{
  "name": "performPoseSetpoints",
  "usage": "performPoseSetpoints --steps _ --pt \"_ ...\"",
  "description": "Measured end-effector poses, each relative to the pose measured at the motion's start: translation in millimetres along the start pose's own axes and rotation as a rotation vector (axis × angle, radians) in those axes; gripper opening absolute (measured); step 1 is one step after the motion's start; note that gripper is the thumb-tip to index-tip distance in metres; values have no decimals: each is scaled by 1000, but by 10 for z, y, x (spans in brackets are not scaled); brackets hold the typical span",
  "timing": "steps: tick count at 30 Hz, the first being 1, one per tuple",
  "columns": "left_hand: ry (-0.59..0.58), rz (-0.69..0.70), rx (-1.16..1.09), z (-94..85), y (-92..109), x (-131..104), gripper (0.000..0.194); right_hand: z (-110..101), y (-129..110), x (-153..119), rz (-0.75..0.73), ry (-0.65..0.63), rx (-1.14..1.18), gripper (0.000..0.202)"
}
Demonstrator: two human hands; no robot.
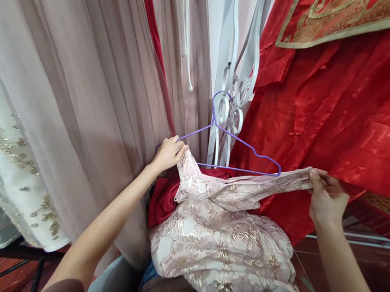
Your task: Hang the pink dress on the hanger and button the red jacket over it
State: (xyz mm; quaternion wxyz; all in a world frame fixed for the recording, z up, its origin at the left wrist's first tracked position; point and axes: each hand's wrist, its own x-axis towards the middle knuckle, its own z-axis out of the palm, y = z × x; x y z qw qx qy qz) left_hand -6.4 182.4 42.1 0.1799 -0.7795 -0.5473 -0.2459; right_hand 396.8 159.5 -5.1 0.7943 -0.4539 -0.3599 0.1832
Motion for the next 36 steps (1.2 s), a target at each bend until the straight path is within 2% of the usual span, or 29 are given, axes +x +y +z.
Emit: performPoseSetpoints --steps 4,10,13,15,17,19,22,26,27,31,33,36 --pt "-9 18 4 -26 18 -22 34 118 -29 74 -146 -97 -75 29" --pt "-25 37 -60 -13 105 -71 34 641 -353 50 -455 -353 -291 22" --pt "-35 47 -128 21 146 -73 33 763 -452 -6 -474 -537 -454 21" --pt "-19 20 -164 27 168 -71 33 753 -463 -18 -468 -652 -563 20" --pt "6 -4 -223 15 183 -78 32 715 -451 -11 -484 -705 -636 21" --pt "60 -2 -325 -7 178 -106 30 690 -432 4 -518 -722 -672 22" --pt "216 -29 -522 -25 83 -229 29 699 -404 27 -583 -734 -695 21" --pt "402 -257 -683 28 -254 -560 31 723 -353 55 -624 -720 -731 21" --pt "395 -317 -725 54 -353 -654 33 723 -338 61 -629 -718 -735 22" --pt "235 -571 -862 169 -637 -926 46 706 -282 79 -658 -702 -737 25" --pt "192 -665 -906 213 -676 -962 52 699 -270 77 -660 -685 -737 25" --pt "223 -716 -943 256 -651 -915 52 696 -275 65 -646 -670 -737 24"
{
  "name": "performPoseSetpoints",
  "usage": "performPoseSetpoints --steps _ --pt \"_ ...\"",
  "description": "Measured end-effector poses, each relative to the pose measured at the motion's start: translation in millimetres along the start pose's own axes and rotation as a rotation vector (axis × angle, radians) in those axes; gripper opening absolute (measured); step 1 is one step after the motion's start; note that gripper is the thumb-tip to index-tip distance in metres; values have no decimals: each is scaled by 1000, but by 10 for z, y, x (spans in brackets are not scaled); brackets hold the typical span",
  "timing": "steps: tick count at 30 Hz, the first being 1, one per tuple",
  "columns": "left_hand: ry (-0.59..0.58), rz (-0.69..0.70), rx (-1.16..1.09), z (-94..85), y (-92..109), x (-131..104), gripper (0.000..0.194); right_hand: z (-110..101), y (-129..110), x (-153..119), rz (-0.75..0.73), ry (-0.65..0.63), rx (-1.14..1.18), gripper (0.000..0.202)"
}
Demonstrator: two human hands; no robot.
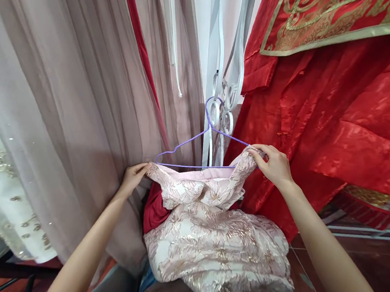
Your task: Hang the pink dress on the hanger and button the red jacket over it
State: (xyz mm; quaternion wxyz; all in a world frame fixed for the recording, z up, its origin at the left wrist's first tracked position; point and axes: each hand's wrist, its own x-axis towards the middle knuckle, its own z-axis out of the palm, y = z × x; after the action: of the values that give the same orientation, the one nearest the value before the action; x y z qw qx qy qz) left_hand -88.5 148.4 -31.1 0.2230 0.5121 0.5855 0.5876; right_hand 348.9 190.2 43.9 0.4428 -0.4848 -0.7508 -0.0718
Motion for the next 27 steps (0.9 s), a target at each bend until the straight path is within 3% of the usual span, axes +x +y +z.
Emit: performPoseSetpoints --steps 6,12,15,17,19,21,23,25,27 --pt "69 71 -149 234 270 134 48 10 -7 -5 12 -3 13 25" --pt "-177 329 89 640 952 169 35 36 -13 -2 3 12 67 23" --pt "-183 349 78 667 1063 167 39 9 32 1 51 51 168 25" --pt "-78 289 -25 566 937 192 46 12 132 -40 156 159 329 31" --pt "57 187 -158 432 676 210 50 66 278 -154 322 286 504 36" --pt "42 57 -252 340 351 179 49 185 421 -352 491 283 631 35" --pt "-119 -49 -174 331 44 90 51 352 499 -604 554 19 707 34" --pt "-256 -92 -121 389 -179 -23 51 531 486 -846 493 -279 693 38" --pt "-356 -102 -80 460 -297 -106 48 688 406 -1016 388 -415 573 42"
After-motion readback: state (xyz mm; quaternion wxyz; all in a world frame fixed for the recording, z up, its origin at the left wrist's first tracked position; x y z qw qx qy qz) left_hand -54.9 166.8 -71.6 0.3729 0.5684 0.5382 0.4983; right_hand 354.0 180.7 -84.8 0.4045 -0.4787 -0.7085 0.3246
